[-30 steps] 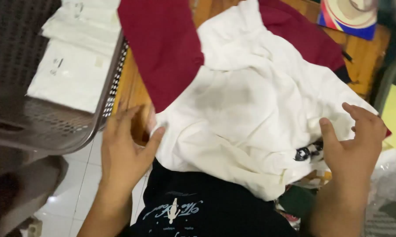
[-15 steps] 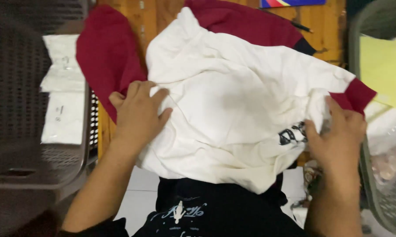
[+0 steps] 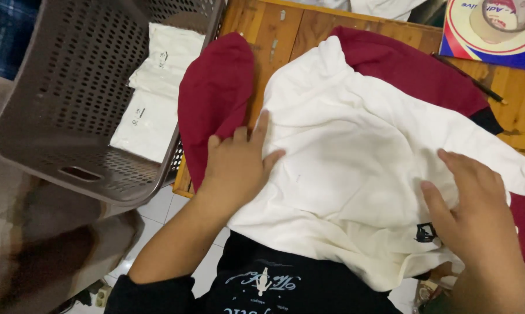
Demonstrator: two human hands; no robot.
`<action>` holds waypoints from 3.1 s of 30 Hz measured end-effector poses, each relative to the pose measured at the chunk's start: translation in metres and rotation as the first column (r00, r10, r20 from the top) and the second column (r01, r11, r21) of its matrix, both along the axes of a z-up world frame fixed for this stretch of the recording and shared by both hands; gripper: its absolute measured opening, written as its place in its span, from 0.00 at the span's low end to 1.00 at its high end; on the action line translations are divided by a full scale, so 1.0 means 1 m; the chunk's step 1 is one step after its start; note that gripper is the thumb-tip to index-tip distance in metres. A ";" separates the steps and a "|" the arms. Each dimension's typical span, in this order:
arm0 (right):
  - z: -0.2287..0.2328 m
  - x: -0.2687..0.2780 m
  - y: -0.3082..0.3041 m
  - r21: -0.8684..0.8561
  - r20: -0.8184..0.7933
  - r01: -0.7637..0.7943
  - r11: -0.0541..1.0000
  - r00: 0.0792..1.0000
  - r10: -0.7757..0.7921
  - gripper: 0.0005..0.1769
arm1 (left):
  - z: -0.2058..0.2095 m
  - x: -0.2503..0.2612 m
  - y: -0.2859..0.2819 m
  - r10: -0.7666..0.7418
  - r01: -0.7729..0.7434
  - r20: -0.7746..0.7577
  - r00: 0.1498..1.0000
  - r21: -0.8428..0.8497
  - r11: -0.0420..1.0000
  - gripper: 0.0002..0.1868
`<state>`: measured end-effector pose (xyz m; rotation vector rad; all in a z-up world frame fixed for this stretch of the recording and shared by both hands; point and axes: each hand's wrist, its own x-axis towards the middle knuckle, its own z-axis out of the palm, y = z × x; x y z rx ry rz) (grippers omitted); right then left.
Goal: Folding a maroon and white hoodie and writing on a yellow label at a workbench.
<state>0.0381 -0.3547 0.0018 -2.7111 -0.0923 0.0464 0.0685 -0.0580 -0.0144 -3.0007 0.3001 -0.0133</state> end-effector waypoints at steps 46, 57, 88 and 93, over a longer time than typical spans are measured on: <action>-0.046 -0.053 -0.028 0.254 -0.074 0.689 0.679 0.713 -0.697 0.29 | -0.021 0.048 -0.110 -0.525 0.358 -0.320 0.789 -0.454 0.816 0.32; -0.070 -0.062 -0.045 0.690 0.534 0.274 0.670 0.432 -0.727 0.09 | -0.022 0.075 -0.095 -0.190 0.099 -0.439 0.878 -0.221 0.970 0.32; -0.060 -0.082 -0.056 0.909 -0.384 0.135 -0.394 0.635 -0.670 0.36 | -0.034 0.094 -0.221 -0.171 -0.024 -0.347 0.922 -0.490 0.871 0.33; -0.060 -0.091 -0.045 0.921 -0.349 0.368 -0.131 0.625 -0.699 0.40 | -0.059 0.107 -0.222 -0.281 0.139 -0.234 0.931 -0.484 0.864 0.08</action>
